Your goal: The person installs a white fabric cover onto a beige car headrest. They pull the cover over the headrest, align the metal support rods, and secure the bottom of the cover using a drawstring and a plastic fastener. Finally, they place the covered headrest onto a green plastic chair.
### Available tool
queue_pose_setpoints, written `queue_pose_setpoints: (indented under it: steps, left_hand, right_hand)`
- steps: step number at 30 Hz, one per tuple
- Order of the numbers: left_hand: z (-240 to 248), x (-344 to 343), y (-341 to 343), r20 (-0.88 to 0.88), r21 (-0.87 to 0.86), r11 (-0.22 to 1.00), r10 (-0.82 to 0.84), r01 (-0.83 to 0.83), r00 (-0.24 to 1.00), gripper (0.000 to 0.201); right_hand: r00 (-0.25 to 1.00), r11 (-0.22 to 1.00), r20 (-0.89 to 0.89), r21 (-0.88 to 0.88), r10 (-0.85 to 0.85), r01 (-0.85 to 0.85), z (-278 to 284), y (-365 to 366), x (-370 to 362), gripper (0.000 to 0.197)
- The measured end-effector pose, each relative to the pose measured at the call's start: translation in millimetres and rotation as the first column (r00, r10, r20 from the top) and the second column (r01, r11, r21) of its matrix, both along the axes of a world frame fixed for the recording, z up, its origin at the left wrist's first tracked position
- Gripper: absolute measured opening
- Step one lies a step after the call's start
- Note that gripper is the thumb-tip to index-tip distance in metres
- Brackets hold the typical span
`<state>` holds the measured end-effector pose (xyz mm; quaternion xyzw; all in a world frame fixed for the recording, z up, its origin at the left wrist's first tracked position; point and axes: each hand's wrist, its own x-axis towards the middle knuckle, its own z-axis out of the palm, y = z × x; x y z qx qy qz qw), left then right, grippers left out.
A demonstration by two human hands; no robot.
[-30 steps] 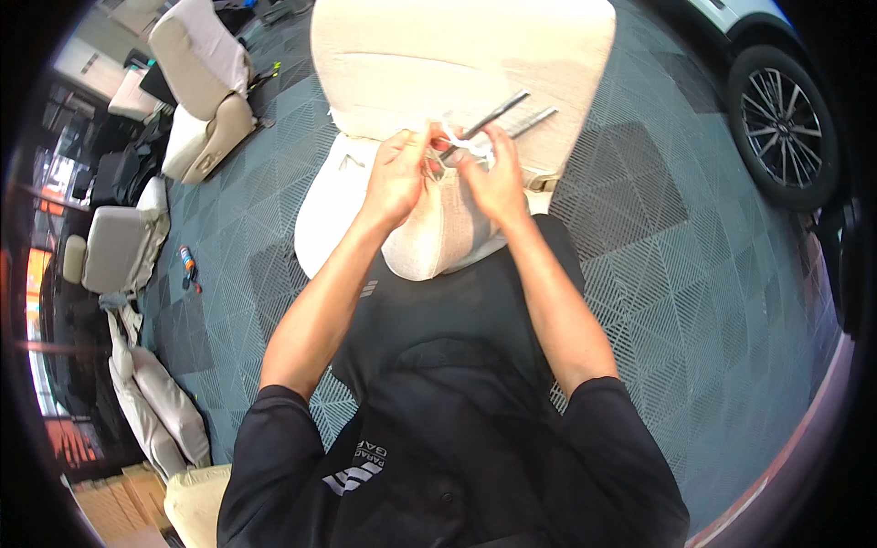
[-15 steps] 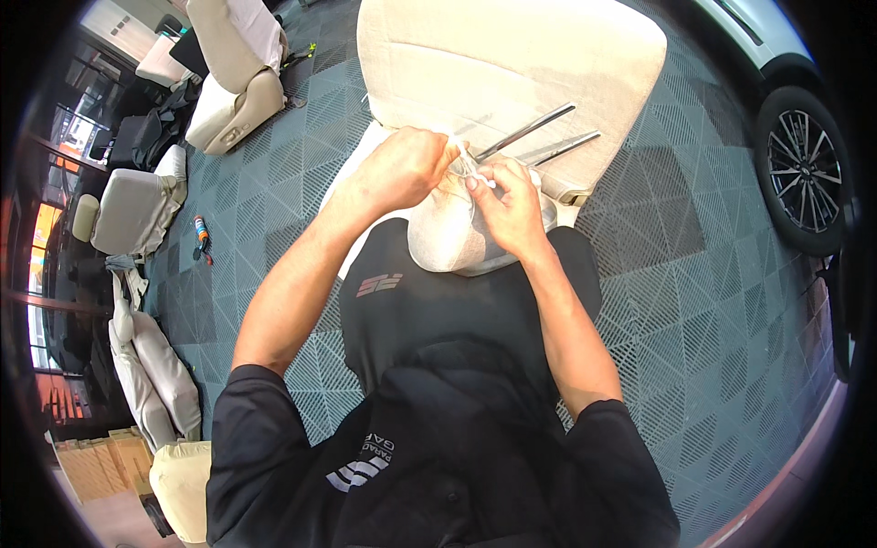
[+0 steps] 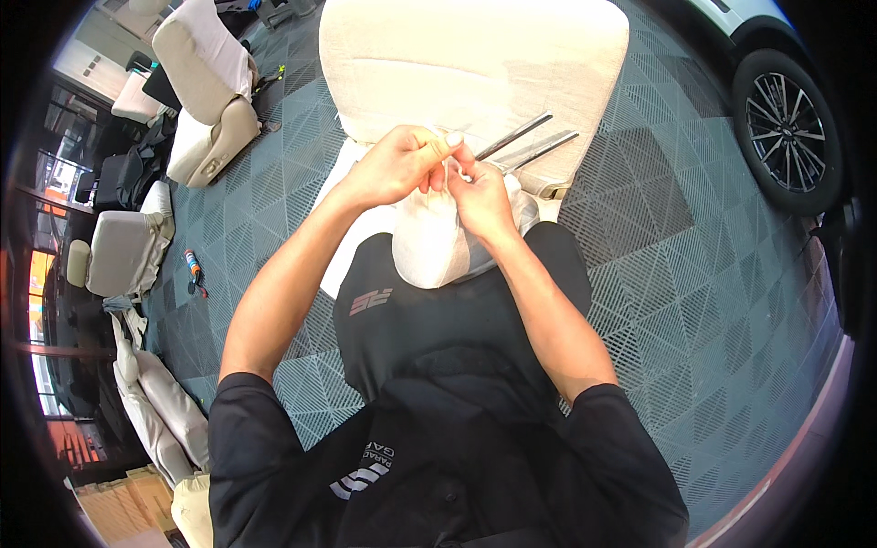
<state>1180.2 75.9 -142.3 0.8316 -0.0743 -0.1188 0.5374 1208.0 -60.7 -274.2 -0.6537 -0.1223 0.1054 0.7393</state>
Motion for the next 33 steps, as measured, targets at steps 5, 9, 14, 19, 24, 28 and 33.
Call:
queue_pose_setpoints:
  steps: [5, 9, 14, 19, 24, 28, 33]
  left_hand:
    - [-23.5, 5.9, 7.8, 0.083, 0.053, 0.996, -0.081, 0.077, 0.993, 0.05]
    - [-4.8, 8.5, 1.9, 0.03, 0.473, 0.855, -0.256, 0.212, 0.966, 0.053]
    - [-22.4, 3.2, 5.4, 0.134, 0.429, 0.903, -0.072, 0.008, 0.988, 0.039]
    - [-28.3, 3.1, 13.1, 0.451, 0.485, 0.872, -0.189, -0.061, 0.872, 0.026]
    - [-16.4, -1.5, -3.4, 0.508, 0.38, 0.918, -0.104, -0.114, 0.855, 0.023]
    - [-29.2, 1.3, -8.7, 0.103, 0.042, 0.998, -0.041, 0.036, 0.994, 0.024]
    - [-42.8, 10.3, -8.5, 0.029, -0.075, 0.993, -0.093, 0.095, 0.995, 0.023]
  right_hand:
    - [0.991, 0.985, -0.004, 0.116, 0.131, -0.13, 14.0, -10.5, -4.5, 0.011]
    - [0.996, 0.979, -0.032, 0.19, 0.085, -0.077, 9.3, -19.4, 4.9, 0.009]
    - [0.998, 0.985, -0.068, 0.174, 0.006, 0.006, 7.5, -18.6, -0.8, 0.033]
    - [0.994, 0.917, -0.108, 0.395, -0.015, 0.057, 9.1, -15.0, -14.2, 0.046]
    - [0.991, 0.87, -0.133, 0.484, -0.032, 0.093, 0.7, -21.4, -11.4, 0.037]
    - [0.996, 0.855, 0.003, 0.514, 0.085, -0.075, 2.1, -24.9, -10.2, 0.036]
    - [0.995, 0.811, 0.054, 0.577, 0.085, -0.101, -5.0, -34.6, -6.6, 0.037]
